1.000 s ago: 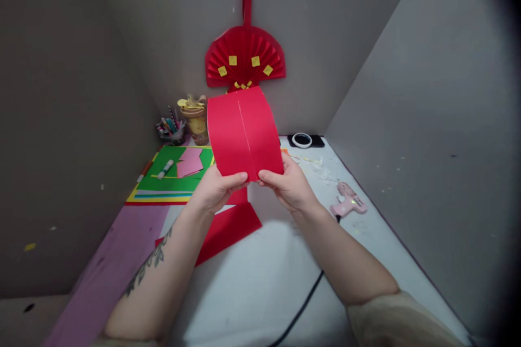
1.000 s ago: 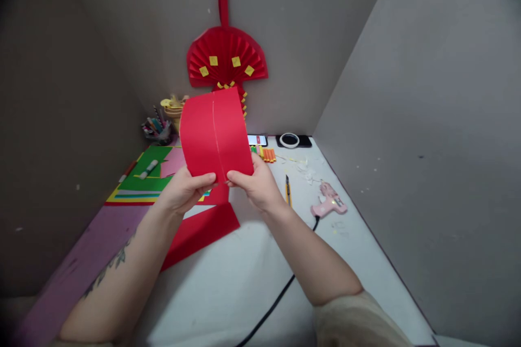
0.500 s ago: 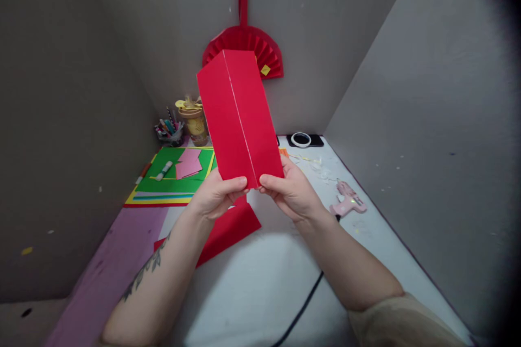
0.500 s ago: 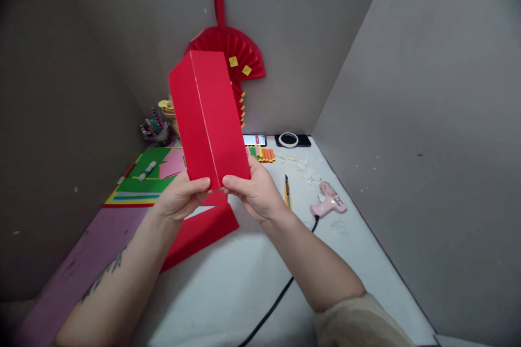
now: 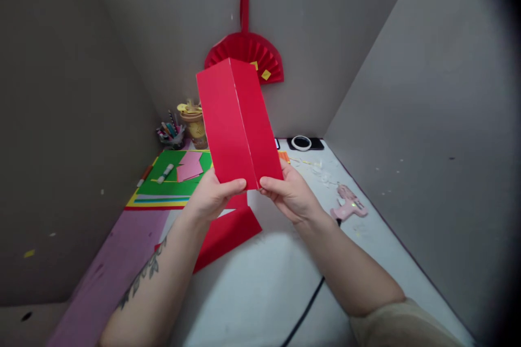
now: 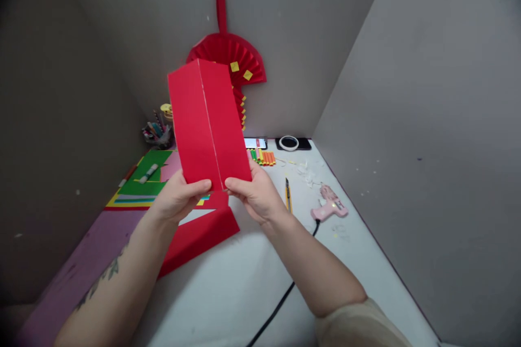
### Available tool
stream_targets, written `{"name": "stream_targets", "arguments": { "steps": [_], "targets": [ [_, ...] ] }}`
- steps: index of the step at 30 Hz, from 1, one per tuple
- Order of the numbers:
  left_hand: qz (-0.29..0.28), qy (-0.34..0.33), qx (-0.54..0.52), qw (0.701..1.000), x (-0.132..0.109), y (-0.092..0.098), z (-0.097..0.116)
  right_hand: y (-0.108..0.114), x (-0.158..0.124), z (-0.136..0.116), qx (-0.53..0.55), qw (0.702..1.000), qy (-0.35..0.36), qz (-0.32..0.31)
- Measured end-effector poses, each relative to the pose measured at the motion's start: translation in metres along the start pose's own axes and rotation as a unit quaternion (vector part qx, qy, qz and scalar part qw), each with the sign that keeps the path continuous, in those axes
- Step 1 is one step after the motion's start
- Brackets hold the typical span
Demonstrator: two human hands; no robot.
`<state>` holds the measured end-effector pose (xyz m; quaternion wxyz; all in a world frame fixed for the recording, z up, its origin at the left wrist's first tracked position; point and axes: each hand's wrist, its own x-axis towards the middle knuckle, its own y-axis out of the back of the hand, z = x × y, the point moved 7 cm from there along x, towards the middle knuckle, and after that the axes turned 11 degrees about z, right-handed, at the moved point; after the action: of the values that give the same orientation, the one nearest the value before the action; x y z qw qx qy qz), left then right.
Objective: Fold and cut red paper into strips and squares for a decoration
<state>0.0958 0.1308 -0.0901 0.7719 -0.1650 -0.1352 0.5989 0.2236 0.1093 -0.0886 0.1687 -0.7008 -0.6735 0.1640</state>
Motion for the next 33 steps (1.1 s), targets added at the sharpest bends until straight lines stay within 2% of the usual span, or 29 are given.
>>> {"name": "stream_targets", "arguments": {
  "steps": [3, 6, 8, 11, 14, 17, 20, 22, 24, 27, 33],
  "targets": [
    [0.058, -0.073, -0.032, 0.995, 0.002, 0.022, 0.031, 0.010, 0.007, -0.010, -0.087, 0.995, 0.048, -0.004],
    [0.149, -0.132, -0.070, 0.977, -0.008, 0.064, 0.064, 0.015, 0.009, -0.004, -0.184, 0.979, -0.012, -0.090],
    [0.223, -0.135, -0.056, 0.964, -0.022, 0.095, 0.075, 0.023, 0.009, 0.001, -0.226, 0.967, -0.041, -0.112],
    [0.251, -0.046, 0.033, 0.966, -0.042, 0.125, 0.065, 0.038, 0.010, 0.010, -0.251, 0.964, -0.041, -0.080],
    [0.265, 0.018, 0.086, 0.960, -0.060, 0.144, 0.047, 0.050, 0.009, 0.025, -0.243, 0.968, -0.042, -0.053],
    [0.230, 0.072, 0.120, 0.963, -0.067, 0.146, 0.028, 0.059, 0.010, 0.037, -0.223, 0.974, -0.034, -0.034],
    [0.172, 0.105, 0.138, 0.970, -0.065, 0.137, 0.007, 0.074, 0.011, 0.038, -0.168, 0.984, 0.006, 0.056],
    [0.171, 0.106, 0.128, 0.971, -0.061, 0.133, -0.005, 0.084, 0.007, 0.040, -0.109, 0.988, 0.006, 0.114],
    [0.185, 0.100, 0.104, 0.972, -0.058, 0.133, -0.018, 0.086, 0.002, 0.050, -0.072, 0.991, -0.044, 0.103],
    [0.197, 0.101, 0.079, 0.972, -0.053, 0.135, -0.035, 0.083, -0.008, 0.070, -0.066, 0.989, -0.124, 0.044],
    [0.194, 0.129, 0.068, 0.970, -0.049, 0.142, -0.053, 0.093, -0.008, 0.093, -0.047, 0.985, -0.146, 0.078]
  ]
}}
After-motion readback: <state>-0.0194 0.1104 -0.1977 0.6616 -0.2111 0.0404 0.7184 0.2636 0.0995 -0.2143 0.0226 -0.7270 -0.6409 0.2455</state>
